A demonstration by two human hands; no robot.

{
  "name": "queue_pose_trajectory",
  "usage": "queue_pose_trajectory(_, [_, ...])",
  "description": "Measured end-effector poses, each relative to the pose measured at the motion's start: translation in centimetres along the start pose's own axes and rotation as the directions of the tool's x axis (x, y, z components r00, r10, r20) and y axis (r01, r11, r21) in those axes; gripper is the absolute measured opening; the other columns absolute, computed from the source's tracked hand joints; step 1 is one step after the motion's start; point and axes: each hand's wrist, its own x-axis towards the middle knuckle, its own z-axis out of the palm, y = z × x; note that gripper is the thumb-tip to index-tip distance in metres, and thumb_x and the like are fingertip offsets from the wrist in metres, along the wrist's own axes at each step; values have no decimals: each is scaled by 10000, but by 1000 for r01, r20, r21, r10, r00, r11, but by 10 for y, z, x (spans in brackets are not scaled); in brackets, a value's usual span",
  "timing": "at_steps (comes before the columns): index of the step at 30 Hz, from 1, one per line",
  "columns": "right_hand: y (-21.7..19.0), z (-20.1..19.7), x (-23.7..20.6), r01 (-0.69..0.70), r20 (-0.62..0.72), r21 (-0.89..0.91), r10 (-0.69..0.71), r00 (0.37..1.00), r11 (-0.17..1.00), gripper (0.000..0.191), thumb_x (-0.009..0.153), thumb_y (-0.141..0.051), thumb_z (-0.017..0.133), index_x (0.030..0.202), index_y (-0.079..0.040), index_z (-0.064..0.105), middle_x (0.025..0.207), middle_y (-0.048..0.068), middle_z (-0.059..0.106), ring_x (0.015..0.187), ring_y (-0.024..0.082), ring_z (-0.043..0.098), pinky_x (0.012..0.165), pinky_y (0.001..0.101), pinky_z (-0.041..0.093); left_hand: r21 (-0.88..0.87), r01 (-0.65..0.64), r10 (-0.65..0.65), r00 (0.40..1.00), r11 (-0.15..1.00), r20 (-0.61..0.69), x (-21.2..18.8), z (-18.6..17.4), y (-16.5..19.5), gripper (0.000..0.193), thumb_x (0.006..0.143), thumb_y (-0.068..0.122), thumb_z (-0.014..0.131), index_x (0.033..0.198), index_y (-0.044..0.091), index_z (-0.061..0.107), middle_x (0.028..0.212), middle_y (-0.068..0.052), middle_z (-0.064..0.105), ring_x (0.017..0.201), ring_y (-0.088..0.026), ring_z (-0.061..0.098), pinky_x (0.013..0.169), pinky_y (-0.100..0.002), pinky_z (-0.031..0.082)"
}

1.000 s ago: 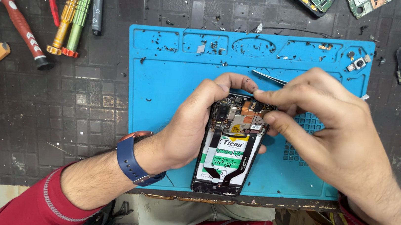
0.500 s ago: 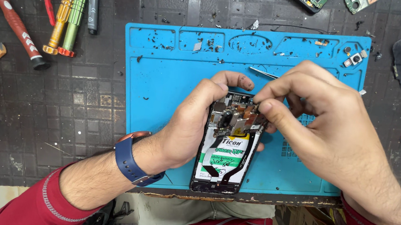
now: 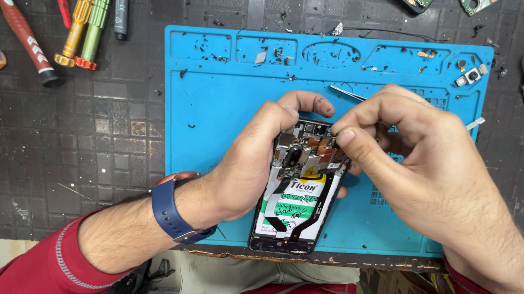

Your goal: The person pries open the back of a Redmi smartphone using a thin blade, then works on the exposed internals, using tweezers and a yellow pry tool to lift and disconnect components, and a screwdriver to unscrew parts on the circuit board. The phone lies on a blue repair mat throughout.

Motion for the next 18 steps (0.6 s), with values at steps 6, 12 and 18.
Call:
queue_pose_trajectory(6, [-2, 4, -1, -65, -23, 51, 66, 998, 997, 144, 962, -163, 677, 946, -21, 699, 824, 0, 698, 714, 59, 622, 610, 224, 543, -11, -22, 22, 1000, 1000, -18, -1, 0, -1, 443, 1026, 312, 296, 1340, 22, 412, 1129, -256, 671, 939, -331, 717, 826, -450, 623])
queue_pose_trajectory(12, [-3, 4, -4, 57, -66, -60, -61, 996, 997, 108, 965, -119, 670, 962, -12, 678, 924, 34, 620, 794, 76, 667, 633, 220, 572, -44, -13, 13, 1000, 999, 10, -1, -3, -2, 391, 1046, 297, 323, 1327, 41, 416, 1127, -232, 672, 905, -345, 720, 804, -440, 613])
queue_pose_trajectory(18, [-9, 4, -9, 177, -109, -186, -199, 974, 967, 82, 963, -53, 662, 1030, -6, 668, 1018, 61, 629, 842, 111, 701, 641, 238, 577, -28, -37, 38, 999, 999, 11, -1, -4, -4, 375, 1081, 327, 340, 1315, 47, 428, 1120, -200, 677, 933, -298, 716, 836, -409, 600])
